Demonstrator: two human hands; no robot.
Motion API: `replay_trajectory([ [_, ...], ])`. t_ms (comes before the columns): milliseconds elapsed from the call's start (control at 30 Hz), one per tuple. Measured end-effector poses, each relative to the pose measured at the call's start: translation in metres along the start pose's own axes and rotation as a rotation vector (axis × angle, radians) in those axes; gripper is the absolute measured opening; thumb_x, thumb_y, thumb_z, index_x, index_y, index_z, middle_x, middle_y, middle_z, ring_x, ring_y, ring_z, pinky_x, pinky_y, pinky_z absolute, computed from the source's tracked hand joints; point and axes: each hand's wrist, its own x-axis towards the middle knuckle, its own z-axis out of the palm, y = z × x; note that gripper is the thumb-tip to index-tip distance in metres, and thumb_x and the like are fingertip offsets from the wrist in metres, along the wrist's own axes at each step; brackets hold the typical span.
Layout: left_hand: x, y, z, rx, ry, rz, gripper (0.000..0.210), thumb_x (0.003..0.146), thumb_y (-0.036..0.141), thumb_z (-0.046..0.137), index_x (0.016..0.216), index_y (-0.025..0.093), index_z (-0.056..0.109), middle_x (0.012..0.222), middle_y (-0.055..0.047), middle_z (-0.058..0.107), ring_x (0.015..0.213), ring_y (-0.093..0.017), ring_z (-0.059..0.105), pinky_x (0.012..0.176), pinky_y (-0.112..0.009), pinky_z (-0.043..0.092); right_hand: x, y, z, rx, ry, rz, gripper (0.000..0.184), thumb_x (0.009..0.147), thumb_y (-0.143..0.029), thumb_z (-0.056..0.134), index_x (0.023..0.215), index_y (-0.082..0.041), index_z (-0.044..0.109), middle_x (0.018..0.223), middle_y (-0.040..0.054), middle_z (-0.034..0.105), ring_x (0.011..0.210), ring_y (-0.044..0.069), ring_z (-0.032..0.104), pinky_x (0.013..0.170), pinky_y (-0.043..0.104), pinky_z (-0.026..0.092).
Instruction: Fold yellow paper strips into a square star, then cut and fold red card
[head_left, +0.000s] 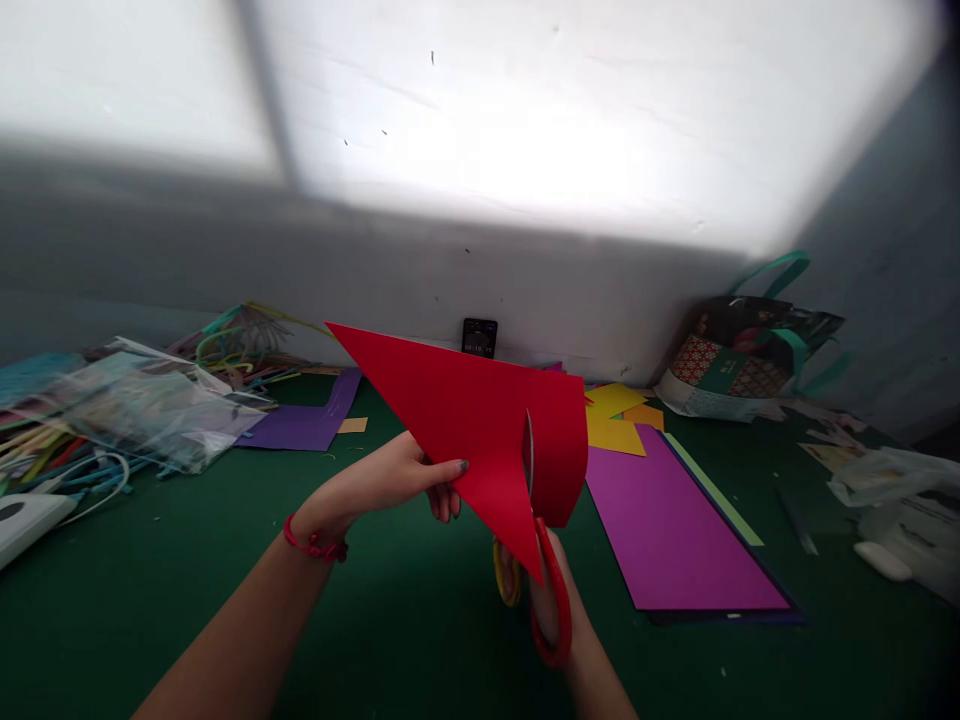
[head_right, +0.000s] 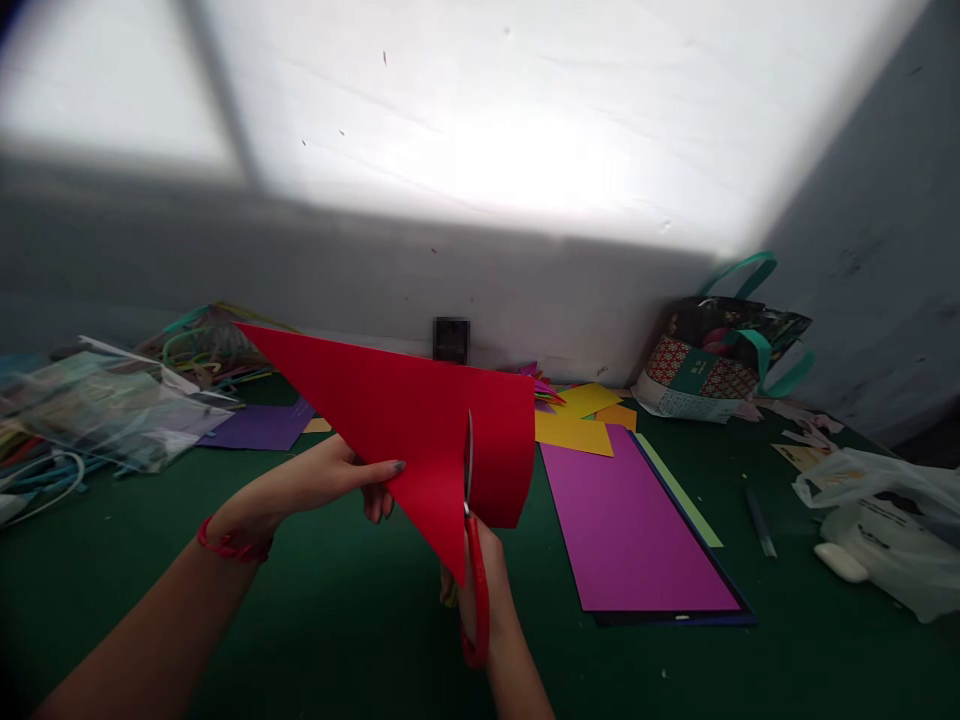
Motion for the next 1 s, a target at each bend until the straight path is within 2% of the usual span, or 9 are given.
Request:
replay_trajectory([
  [200, 0.003, -0.002, 0.004, -0.045, -0.022, -0.002, 0.033, 0.082, 0.040, 0.047, 0.072, 0.012, 0.064, 0.067, -0.008, 0.068, 0.060, -0.018, 0.064, 0.060, -0.028, 0.052, 0.004, 0.003, 0.002, -0.029, -0.002, -0.016, 0.051, 0.059, -0.068, 0.055, 0.049, -0.018, 0.050, 0.034, -0.0004, 0.046, 0.029, 0.013, 0.044, 0.033, 0.025, 0.035],
  [433, 0.004, -0.005, 0.004, -0.074, -0.023, 0.013, 0.032, 0.081, 0.039, 0.048, 0.075, 0.012, 0.064, 0.067, -0.009, 0.068, 0.060, -0.018, 0.064, 0.060, -0.029, 0.052, -0.001, 0.011, 0.003, -0.059, 0.048, -0.072, 0.047, 0.077, -0.059, 0.043, 0.066, -0.015, 0.056, 0.037, -0.0026, 0.046, 0.029, 0.010, 0.041, 0.032, 0.022, 0.032],
  [667, 0.005, -0.005, 0.004, -0.076, -0.023, 0.014, 0.032, 0.081, 0.039, 0.048, 0.076, 0.011, 0.063, 0.067, -0.009, 0.068, 0.059, -0.018, 0.064, 0.059, -0.029, 0.052, -0.004, 0.013, 0.003, -0.029, 0.035, -0.063, 0.046, 0.077, -0.060, 0.044, 0.059, -0.017, 0.049, 0.038, -0.0029, 0.045, 0.029, 0.010, 0.041, 0.031, 0.021, 0.032],
  [1000, 0.006, -0.007, 0.003, -0.079, -0.038, 0.005, 0.031, 0.082, 0.039, 0.049, 0.076, 0.011, 0.062, 0.067, -0.009, 0.067, 0.060, -0.018, 0.064, 0.060, -0.029, 0.053, -0.009, 0.008, 0.007, -0.038, -0.006, -0.052, 0.046, 0.081, -0.058, 0.039, 0.061, -0.017, 0.047, 0.038, -0.0042, 0.043, 0.028, 0.008, 0.039, 0.030, 0.019, 0.031],
])
